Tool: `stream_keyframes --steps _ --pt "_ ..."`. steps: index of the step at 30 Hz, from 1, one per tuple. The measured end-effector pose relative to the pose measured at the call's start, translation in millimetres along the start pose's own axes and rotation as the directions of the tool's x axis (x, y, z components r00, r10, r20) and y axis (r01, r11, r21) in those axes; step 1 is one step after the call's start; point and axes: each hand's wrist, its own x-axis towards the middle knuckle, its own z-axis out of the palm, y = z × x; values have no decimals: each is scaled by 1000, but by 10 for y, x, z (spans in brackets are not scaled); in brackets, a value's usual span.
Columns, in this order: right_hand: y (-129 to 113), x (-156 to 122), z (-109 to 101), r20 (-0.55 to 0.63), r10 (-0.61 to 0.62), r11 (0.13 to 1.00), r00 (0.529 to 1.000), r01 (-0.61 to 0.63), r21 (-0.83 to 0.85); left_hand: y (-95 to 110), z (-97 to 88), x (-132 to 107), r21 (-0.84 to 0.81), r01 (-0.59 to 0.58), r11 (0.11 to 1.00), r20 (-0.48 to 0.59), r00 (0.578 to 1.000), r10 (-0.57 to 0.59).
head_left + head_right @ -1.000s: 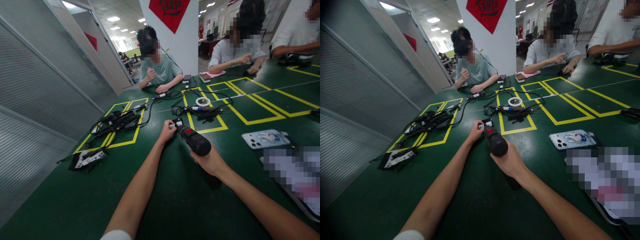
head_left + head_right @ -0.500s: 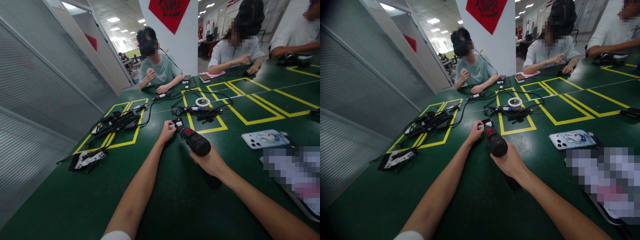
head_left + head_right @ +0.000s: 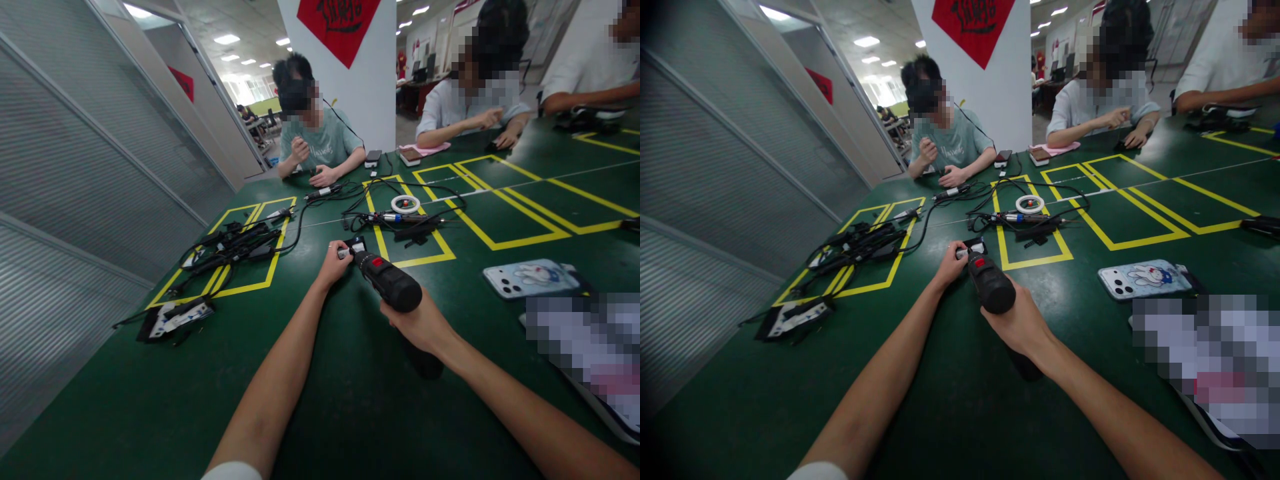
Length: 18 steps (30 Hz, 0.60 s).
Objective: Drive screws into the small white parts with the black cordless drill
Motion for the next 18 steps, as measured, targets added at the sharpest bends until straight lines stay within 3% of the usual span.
stream_keyframes --steps 18 --pt "14 3 0 6 -14 1000 1000 14 8 -2 -1 -3 -10 0 1000 1 1000 0"
